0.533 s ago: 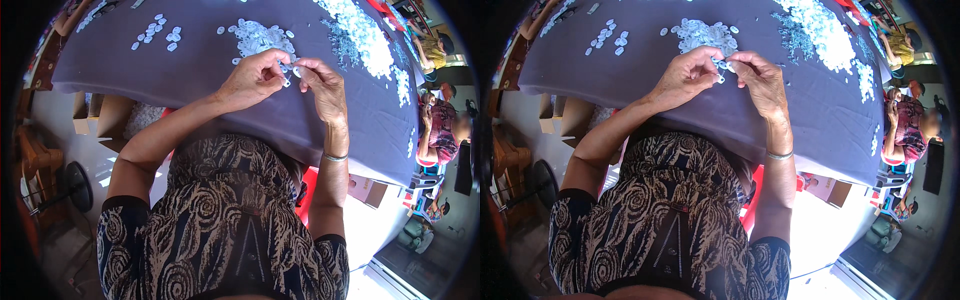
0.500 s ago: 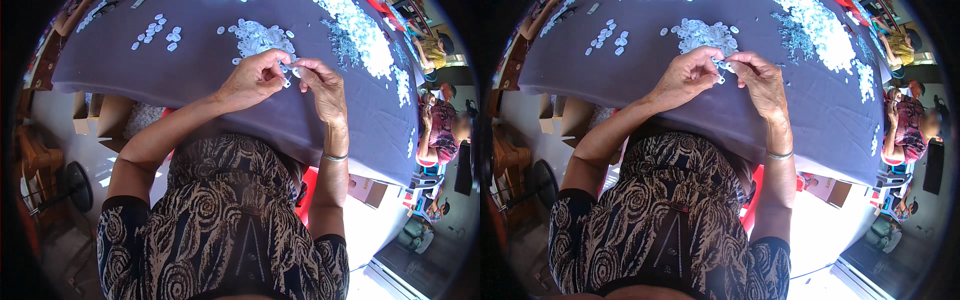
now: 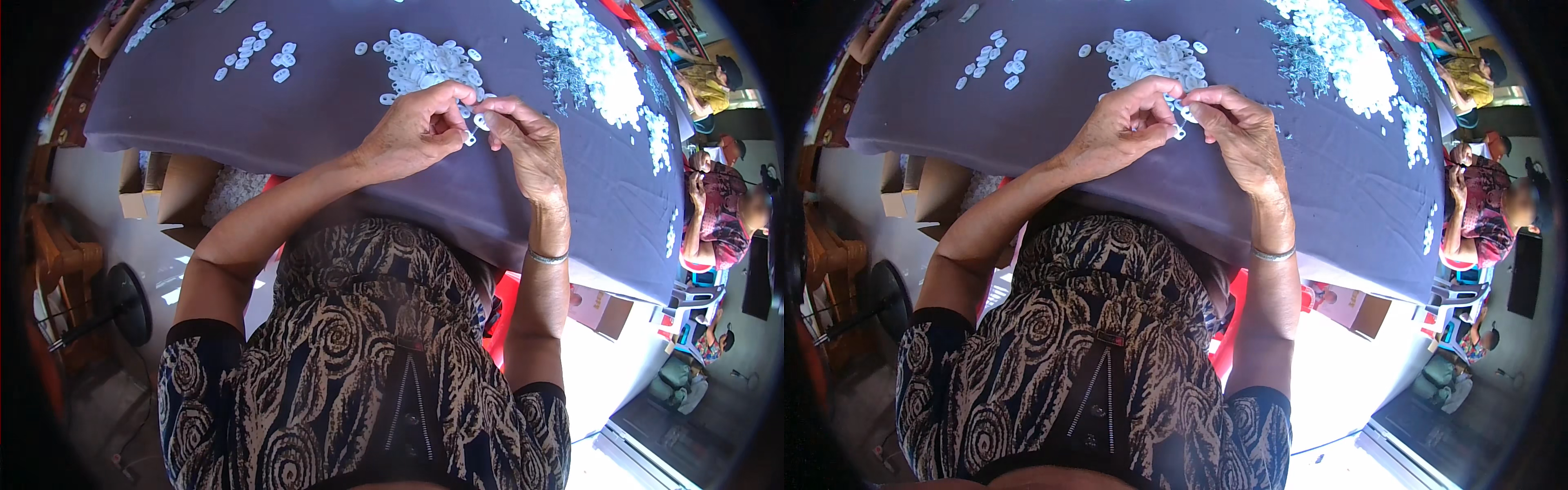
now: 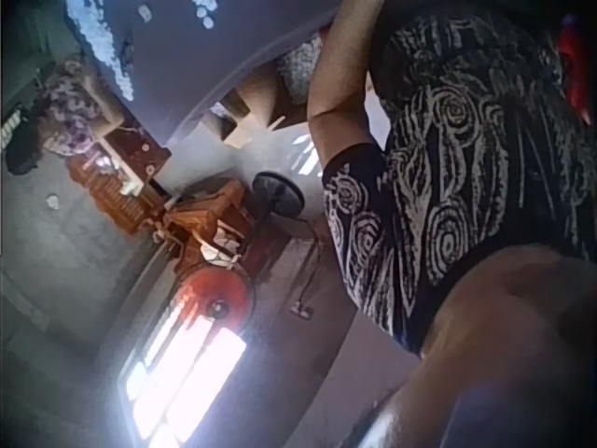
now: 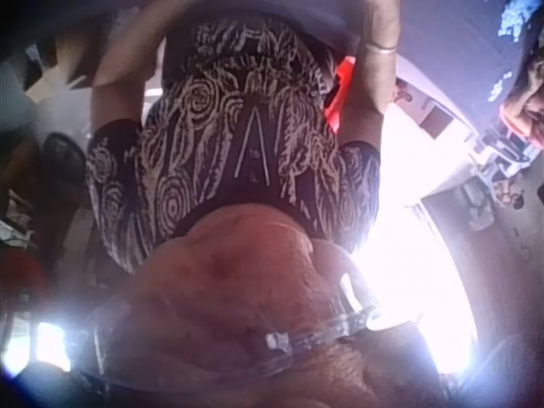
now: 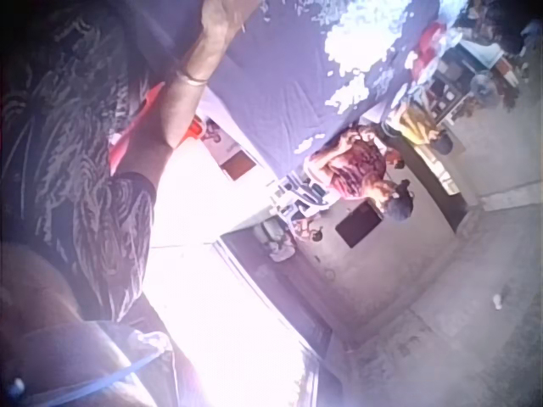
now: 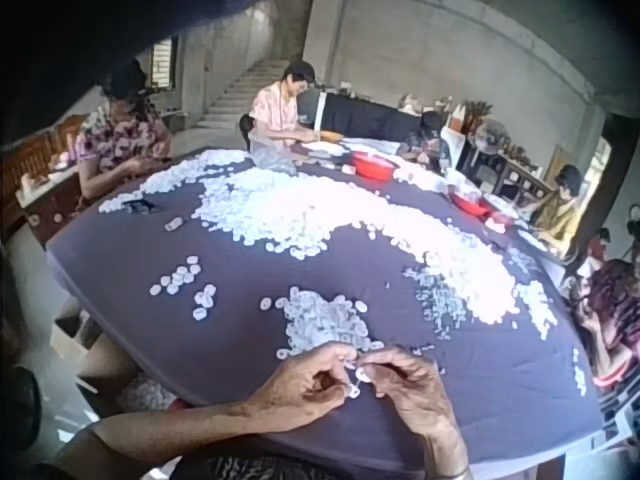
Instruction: Inspecting and sorting small white plastic components on a table using a thin metal tool.
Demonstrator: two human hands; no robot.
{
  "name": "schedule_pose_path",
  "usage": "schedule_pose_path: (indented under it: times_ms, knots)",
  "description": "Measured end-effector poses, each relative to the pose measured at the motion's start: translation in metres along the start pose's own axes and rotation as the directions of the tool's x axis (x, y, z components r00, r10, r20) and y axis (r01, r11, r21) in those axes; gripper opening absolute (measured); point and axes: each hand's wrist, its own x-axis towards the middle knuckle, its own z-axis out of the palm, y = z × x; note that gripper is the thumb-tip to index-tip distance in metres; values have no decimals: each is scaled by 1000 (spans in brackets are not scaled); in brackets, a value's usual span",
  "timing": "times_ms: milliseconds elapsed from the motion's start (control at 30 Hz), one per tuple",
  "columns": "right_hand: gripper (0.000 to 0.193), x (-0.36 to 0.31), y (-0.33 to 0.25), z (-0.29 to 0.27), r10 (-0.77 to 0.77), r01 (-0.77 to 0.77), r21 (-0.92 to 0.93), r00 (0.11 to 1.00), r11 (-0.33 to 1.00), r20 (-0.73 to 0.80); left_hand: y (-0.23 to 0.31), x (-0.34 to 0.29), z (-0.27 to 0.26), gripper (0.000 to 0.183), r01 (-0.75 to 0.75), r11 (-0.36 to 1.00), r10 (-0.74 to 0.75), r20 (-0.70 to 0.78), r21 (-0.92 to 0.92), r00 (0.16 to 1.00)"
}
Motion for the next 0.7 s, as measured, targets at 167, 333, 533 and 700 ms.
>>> schedule_pose_path:
  times_ms: [167,333,533,700]
  knots:
    - [13,0,-1,1,1,-1,-20,1000,1000,-3,1,0,-1,39,17,1000,-17,6,-9,1000]
    - [12,0,-1,2,0,0,-42,1000,999,1,-1,0,0,40,3,1000,-2,6,-7,1000]
    - [12,-1,-4,2,-18,17,-75,1000,997,-3,-3,1,2,35,-45,999,45,-28,-4,999]
    - [11,0,-3,0,-17,18,-82,1000,996,13,-4,1,3,34,-59,998,59,-28,10,998]
